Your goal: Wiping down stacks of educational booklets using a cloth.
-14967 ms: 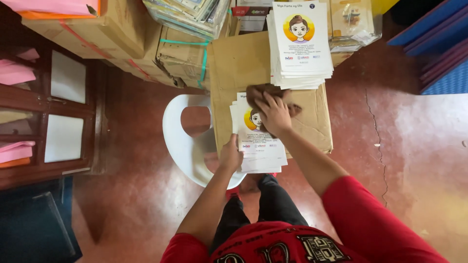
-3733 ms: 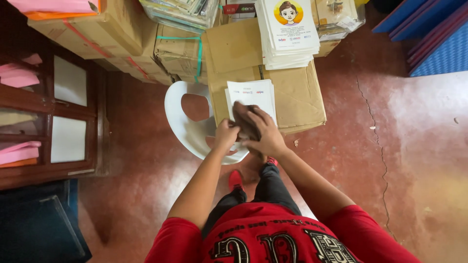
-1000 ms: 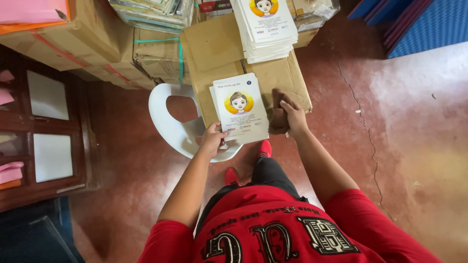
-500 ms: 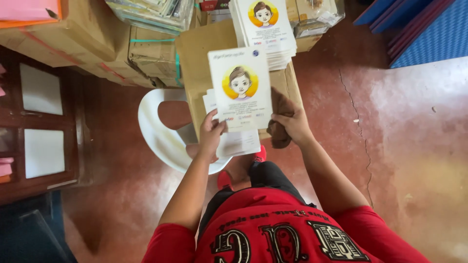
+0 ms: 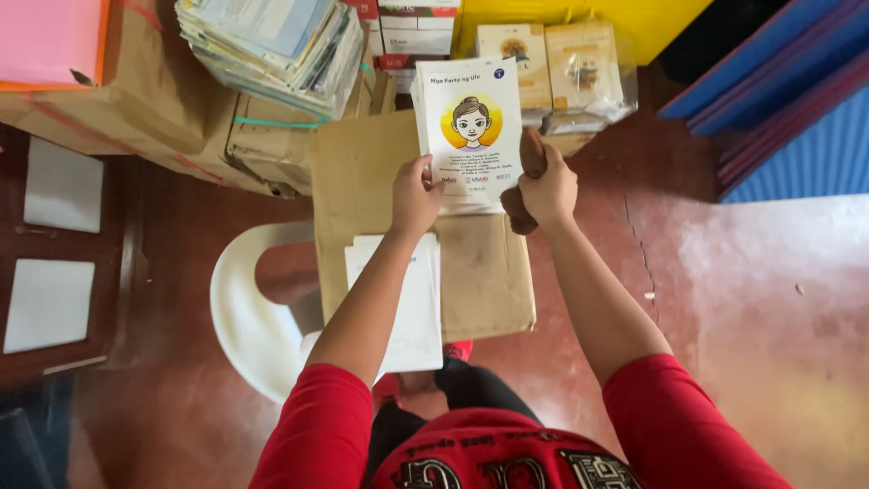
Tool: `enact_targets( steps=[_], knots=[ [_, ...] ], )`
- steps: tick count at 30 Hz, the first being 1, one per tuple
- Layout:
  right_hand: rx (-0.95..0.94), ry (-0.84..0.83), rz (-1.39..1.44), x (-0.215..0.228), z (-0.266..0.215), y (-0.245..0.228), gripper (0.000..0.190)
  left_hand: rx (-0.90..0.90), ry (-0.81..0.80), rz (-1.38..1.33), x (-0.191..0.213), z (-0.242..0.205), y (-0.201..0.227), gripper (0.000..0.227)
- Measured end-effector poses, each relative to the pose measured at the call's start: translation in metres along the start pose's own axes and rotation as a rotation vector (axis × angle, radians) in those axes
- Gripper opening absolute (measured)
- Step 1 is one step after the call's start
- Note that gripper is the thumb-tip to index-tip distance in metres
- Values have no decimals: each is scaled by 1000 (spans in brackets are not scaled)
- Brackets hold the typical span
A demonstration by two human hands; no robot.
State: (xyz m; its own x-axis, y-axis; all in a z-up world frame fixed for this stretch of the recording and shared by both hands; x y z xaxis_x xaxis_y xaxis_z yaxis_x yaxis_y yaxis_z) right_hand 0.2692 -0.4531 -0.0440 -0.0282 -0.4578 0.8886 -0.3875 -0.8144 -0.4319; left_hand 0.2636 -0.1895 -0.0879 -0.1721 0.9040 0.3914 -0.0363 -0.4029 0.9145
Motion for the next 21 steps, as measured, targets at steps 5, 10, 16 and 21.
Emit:
enact_targets(
  steps=[5, 10, 16, 21],
  knots=[
    [55, -87, -143, -13, 42, -7, 61, -15, -6, 180, -23, 32, -12, 51],
    [37, -6, -136, 5, 36, 16, 51, -6, -49, 219, -20, 30, 0, 47],
    [420, 472, 398, 29, -52, 10, 40, 2, 40, 88, 22, -8, -22, 44],
    [788, 17, 425, -20, -184, -46, 53, 171, -162, 290, 55, -102, -108, 29]
  ],
)
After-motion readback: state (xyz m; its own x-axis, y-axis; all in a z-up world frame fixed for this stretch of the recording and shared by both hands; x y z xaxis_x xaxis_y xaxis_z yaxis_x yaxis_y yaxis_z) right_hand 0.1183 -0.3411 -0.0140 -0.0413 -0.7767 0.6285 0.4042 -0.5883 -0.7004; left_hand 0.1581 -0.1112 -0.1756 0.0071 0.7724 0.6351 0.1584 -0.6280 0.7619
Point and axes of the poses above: each hand's wrist, its own z-axis towards the middle knuckle, its own x-axis out of the back of the hand, y = z × x, the point moved 4 cm from there along z, towards the middle knuckle, and after that the axes turned 7 degrees about -z, right-handed, at the moved point
